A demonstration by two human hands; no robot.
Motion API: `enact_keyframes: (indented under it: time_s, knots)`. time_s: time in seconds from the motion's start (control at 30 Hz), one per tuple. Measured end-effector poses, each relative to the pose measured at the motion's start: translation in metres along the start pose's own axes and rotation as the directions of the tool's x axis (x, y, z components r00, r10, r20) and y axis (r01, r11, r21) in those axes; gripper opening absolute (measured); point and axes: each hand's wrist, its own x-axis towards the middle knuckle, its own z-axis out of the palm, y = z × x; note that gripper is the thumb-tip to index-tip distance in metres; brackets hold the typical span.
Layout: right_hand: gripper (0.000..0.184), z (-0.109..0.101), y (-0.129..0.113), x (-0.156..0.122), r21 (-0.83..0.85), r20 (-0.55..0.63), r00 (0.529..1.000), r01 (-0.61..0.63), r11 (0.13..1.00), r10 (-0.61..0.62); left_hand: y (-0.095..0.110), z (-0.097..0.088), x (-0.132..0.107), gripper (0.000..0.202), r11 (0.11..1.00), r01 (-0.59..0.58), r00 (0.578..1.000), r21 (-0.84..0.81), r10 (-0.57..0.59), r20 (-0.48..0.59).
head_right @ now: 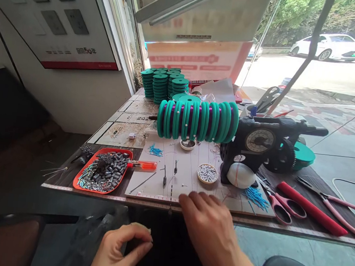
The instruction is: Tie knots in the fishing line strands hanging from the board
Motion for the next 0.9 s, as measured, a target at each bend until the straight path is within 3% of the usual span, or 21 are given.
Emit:
enact_keyframes:
  time_s: [0.03,0.1,0.17,0.43,0.53,0.7,0.9]
  knots:
    - [0.018,-0.005,0.004,0.012,-0.123,0.108,0.994,-0.012,0.992,0.025,-0.002,0.001,0.001,0.015,0.999,0.021,0.999,-0.028,-0.021,-0.028]
    - [0.019,-0.012,0.005,0.033,-0.316,0.416,0.894,-0.026,0.948,0.163,-0.004,0.002,0.002,0.017,0.994,0.063,0.993,-0.09,-0.071,-0.093]
    - [0.024,-0.012,-0.001,0.049,-0.367,0.523,0.825,-0.011,0.93,0.216,-0.006,0.003,0.003,0.02,0.985,0.067,0.988,-0.158,-0.088,-0.127]
    - [0.035,0.0,-0.024,0.06,-0.354,0.597,0.775,0.025,0.935,0.206,-0.018,0.004,-0.003,0.026,0.974,0.019,0.984,-0.224,-0.058,-0.17]
    - [0.031,-0.003,-0.015,0.059,-0.342,0.617,0.757,0.011,0.94,0.216,-0.022,0.005,-0.004,0.03,0.947,0.021,0.985,-0.322,-0.075,-0.155]
    - [0.025,-0.013,0.014,0.055,-0.324,0.637,0.728,-0.049,0.945,0.256,-0.028,0.013,-0.008,0.041,0.806,0.164,0.98,-0.569,-0.199,0.002]
    - [0.028,-0.015,0.027,0.05,-0.334,0.639,0.716,-0.07,0.94,0.28,-0.036,0.022,-0.01,0.037,0.809,0.182,0.98,-0.559,-0.194,0.038]
